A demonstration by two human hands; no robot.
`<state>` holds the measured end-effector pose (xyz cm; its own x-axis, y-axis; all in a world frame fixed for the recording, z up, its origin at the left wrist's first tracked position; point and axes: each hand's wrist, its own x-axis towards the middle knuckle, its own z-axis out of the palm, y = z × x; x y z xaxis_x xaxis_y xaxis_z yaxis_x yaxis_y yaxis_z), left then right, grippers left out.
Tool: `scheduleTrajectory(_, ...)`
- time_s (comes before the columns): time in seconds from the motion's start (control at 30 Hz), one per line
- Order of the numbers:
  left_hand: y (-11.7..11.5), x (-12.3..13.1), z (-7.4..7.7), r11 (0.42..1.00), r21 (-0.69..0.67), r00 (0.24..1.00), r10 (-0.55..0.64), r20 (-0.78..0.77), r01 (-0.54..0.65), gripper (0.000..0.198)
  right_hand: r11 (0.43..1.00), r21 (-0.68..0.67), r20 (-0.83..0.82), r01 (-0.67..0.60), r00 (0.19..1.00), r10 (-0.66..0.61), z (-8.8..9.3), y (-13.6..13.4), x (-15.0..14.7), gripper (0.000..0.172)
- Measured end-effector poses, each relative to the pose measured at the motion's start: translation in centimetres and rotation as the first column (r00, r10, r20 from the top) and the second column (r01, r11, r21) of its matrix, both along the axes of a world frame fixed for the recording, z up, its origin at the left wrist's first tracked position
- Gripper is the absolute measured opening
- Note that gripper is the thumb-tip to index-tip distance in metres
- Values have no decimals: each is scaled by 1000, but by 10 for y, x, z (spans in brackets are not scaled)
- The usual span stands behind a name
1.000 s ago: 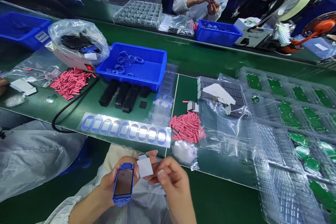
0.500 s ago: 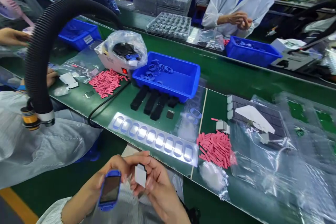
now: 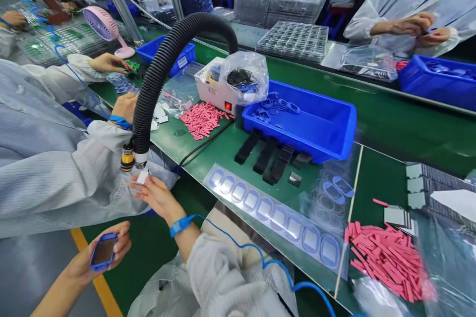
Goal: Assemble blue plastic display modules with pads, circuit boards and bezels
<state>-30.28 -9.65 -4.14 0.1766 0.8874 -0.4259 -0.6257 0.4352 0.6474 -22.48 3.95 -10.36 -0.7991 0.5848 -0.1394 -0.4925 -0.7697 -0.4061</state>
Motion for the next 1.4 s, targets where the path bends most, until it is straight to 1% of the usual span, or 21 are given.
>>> scheduleTrajectory(0.07, -3, -12, -3, 997, -51, 998, 60, -25, -61, 37, 999, 4, -29, -46, 999, 46, 0, 4, -11, 31)
scheduleTrajectory(0.17, -3, -32, -4, 985, -105, 990, 134, -49, -139, 31, 997, -3, -35, -82, 996, 82, -3, 4, -13, 32)
scheduleTrajectory(0.23, 3, -44, -6, 975, -121, 982, 183, -53, -188, 29, 996, -7, -23, -93, 995, 93, -9, 2, -9, 32)
scheduleTrajectory(0.3, 15, -53, -12, 963, -125, 971, 233, -52, -238, 26, 995, -6, -1, -103, 995, 103, -16, -2, -2, 31)
scheduleTrajectory(0.4, 45, -55, -26, 944, -132, 953, 301, -39, -303, 15, 995, -8, 55, -100, 993, 101, -32, -9, 10, 31)
scheduleTrajectory(0.43, 55, -53, -32, 937, -138, 947, 320, -32, -322, 14, 996, -12, 80, -93, 992, 94, -37, -11, 13, 31)
scheduleTrajectory(0.53, 79, -44, -49, 917, -184, 934, 356, -18, -353, 27, 998, -28, 155, -51, 986, 55, -49, -11, 19, 31)
scheduleTrajectory(0.6, 81, -41, -54, 901, -216, 925, 380, -23, -376, 32, 999, -34, 184, -15, 983, 20, -49, -8, 18, 32)
scheduleTrajectory(0.67, 70, -40, -53, 885, -241, 915, 401, -42, -399, 34, 999, -33, 190, 15, 982, -9, -42, -3, 13, 31)
scheduleTrajectory(0.73, 51, -44, -45, 870, -257, 906, 418, -67, -421, 31, 999, -27, 173, 19, 985, -14, -29, 1, 5, 31)
scheduleTrajectory(0.8, 32, -52, -34, 854, -254, 891, 445, -93, -454, 26, 1000, -18, 142, -15, 990, 18, -15, 3, -2, 31)
scheduleTrajectory(0.87, 19, -62, -24, 838, -238, 871, 477, -119, -492, 24, 997, -10, 113, -74, 991, 74, -4, 2, -9, 30)
scheduleTrajectory(0.93, 19, -71, -19, 824, -220, 852, 503, -143, -523, 26, 993, -15, 103, -119, 988, 120, 2, -3, -11, 30)
scheduleTrajectory(1.0, 29, -75, -17, 818, -202, 843, 515, -158, -538, 32, 991, -43, 111, -126, 985, 130, 4, -14, -6, 29)
scheduleTrajectory(1.1, 55, -67, -22, 832, -196, 854, 496, -157, -519, 38, 989, -101, 113, -110, 986, 121, 10, -41, 19, 26)
scheduleTrajectory(1.13, 63, -62, -24, 841, -203, 865, 479, -152, -502, 38, 986, -118, 101, -115, 987, 127, 15, -52, 30, 26)
scheduleTrajectory(1.2, 76, -49, -29, 857, -232, 888, 439, -139, -460, 35, 980, -149, 61, -135, 988, 145, 29, -74, 57, 34)
scheduleTrajectory(1.3, 81, -34, -31, 868, -280, 912, 392, -121, -410, 33, 971, -185, -1, -150, 988, 152, 55, -97, 101, 48)
scheduleTrajectory(1.37, 76, -28, -31, 866, -296, 915, 384, -122, -403, 34, 969, -203, -41, -143, 990, 137, 68, -105, 131, 50)
scheduleTrajectory(1.4, 73, -26, -30, 863, -299, 914, 386, -128, -406, 35, 969, -216, -62, -122, 992, 111, 73, -106, 145, 48)
